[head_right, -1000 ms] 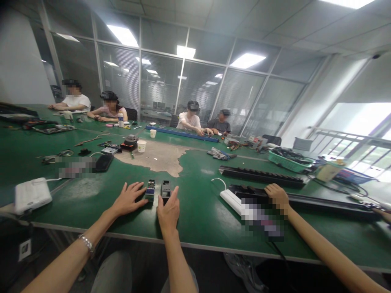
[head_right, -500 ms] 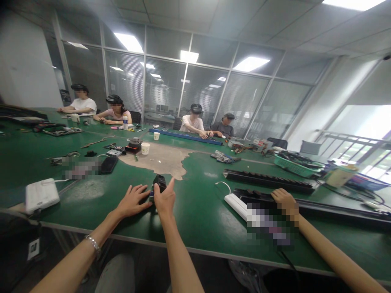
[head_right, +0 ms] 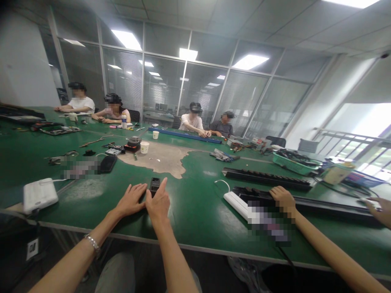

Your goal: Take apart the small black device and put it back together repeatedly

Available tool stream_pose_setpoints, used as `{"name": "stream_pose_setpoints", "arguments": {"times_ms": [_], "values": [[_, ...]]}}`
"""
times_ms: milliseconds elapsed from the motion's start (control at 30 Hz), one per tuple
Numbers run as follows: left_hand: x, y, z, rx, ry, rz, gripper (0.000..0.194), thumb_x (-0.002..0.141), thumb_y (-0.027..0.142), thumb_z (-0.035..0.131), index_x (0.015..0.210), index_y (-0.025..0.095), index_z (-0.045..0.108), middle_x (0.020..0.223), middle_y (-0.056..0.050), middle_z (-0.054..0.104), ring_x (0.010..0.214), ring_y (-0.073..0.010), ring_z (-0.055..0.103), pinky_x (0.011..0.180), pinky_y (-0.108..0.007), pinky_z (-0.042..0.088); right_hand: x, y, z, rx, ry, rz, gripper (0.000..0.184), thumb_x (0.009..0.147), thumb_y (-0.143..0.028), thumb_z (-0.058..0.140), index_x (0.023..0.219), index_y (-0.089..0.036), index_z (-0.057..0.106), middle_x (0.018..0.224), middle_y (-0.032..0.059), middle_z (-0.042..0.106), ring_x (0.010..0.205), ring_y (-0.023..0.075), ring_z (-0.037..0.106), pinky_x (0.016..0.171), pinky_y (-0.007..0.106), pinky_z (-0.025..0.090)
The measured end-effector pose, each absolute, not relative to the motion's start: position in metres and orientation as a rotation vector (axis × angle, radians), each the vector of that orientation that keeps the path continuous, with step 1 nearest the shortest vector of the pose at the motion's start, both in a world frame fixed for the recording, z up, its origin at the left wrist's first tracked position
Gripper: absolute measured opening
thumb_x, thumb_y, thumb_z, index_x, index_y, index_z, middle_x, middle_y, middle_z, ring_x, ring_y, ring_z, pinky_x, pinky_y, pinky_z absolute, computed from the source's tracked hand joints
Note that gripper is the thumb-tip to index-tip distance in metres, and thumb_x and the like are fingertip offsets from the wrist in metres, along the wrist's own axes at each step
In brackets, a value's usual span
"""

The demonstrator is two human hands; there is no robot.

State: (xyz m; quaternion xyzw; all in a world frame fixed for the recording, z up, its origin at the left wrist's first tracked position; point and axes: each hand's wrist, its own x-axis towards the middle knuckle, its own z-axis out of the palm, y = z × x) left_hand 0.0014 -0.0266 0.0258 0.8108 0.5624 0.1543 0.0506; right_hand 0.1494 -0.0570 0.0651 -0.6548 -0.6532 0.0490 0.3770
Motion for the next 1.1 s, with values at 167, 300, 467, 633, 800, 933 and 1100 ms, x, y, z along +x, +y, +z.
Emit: {"name": "stream_pose_setpoints", "arguments": {"times_ms": [167, 300, 467, 633, 800, 933, 1100], "values": [[0.001, -0.027, 0.026, 2.478, 1.703, 0.459, 0.079, 0.081, 0.053, 0.049, 0.149, 0.019, 0.025, 0.152, -0.009, 0.032, 0.140, -0.0294, 0.025, 0.116, -0.051, 0.008, 0.148, -0.058, 0.050, -1.691, -1.691, 0.115, 0.084, 0.084, -0.036, 0.057, 0.148, 0.000, 0.015, 0.102, 0.0218, 0.066, 0.093, 0.0300, 0.065, 0.079, 0.036, 0.047], [0.001, -0.027, 0.026, 2.484, 1.693, 0.462, 0.085, 0.079, 0.050, 0.051, 0.150, 0.016, 0.020, 0.153, -0.010, 0.029, 0.140, -0.0300, 0.024, 0.116, -0.051, 0.007, 0.149, -0.059, 0.045, -1.704, -1.704, 0.122, 0.085, 0.083, -0.036, 0.057, 0.147, 0.001, 0.016, 0.102, 0.0219, 0.065, 0.093, 0.0309, 0.064, 0.079, 0.038, 0.047], [0.001, -0.026, 0.024, 2.499, 1.684, 0.430, 0.082, 0.077, 0.048, 0.054, 0.148, 0.018, 0.027, 0.153, -0.010, 0.030, 0.141, -0.0306, 0.022, 0.115, -0.055, 0.006, 0.146, -0.057, 0.050, -1.674, -1.674, 0.103, 0.092, 0.081, -0.040, 0.061, 0.148, 0.002, 0.013, 0.106, 0.0233, 0.063, 0.100, 0.0326, 0.062, 0.083, 0.039, 0.047], [0.001, -0.027, 0.025, 2.524, 1.682, 0.419, 0.075, 0.078, 0.047, 0.055, 0.146, 0.025, 0.033, 0.152, -0.008, 0.031, 0.141, -0.0311, 0.022, 0.114, -0.056, 0.007, 0.143, -0.057, 0.047, -1.683, -1.644, 0.111, 0.086, 0.084, -0.038, 0.056, 0.148, 0.000, 0.013, 0.103, 0.0212, 0.064, 0.095, 0.0299, 0.064, 0.081, 0.037, 0.048], [0.001, -0.027, 0.025, 2.530, 1.693, 0.425, 0.071, 0.079, 0.043, 0.054, 0.145, 0.027, 0.033, 0.152, -0.006, 0.032, 0.141, -0.0312, 0.021, 0.114, -0.057, 0.008, 0.143, -0.057, 0.039, -1.682, -1.656, 0.074, 0.083, 0.087, -0.039, 0.053, 0.148, -0.001, 0.013, 0.105, 0.0215, 0.064, 0.094, 0.0296, 0.064, 0.080, 0.036, 0.047], [0.001, -0.026, 0.025, 2.549, 1.680, 0.432, 0.072, 0.078, 0.043, 0.054, 0.145, 0.024, 0.035, 0.151, -0.007, 0.034, 0.141, -0.0321, 0.021, 0.115, -0.057, 0.006, 0.142, -0.058, 0.039, -1.697, -1.651, 0.076, 0.088, 0.086, -0.040, 0.055, 0.149, 0.000, 0.008, 0.105, 0.0223, 0.063, 0.096, 0.0310, 0.063, 0.080, 0.037, 0.047], [-0.001, -0.023, 0.023, 2.570, 1.652, 0.445, 0.072, 0.078, 0.043, 0.054, 0.145, 0.021, 0.036, 0.151, -0.008, 0.035, 0.141, -0.0319, 0.020, 0.116, -0.053, 0.006, 0.142, -0.060, 0.036, -1.716, -1.620, 0.087, 0.085, 0.086, -0.041, 0.056, 0.148, -0.001, 0.014, 0.103, 0.0214, 0.062, 0.095, 0.0306, 0.062, 0.082, 0.037, 0.046]]}}
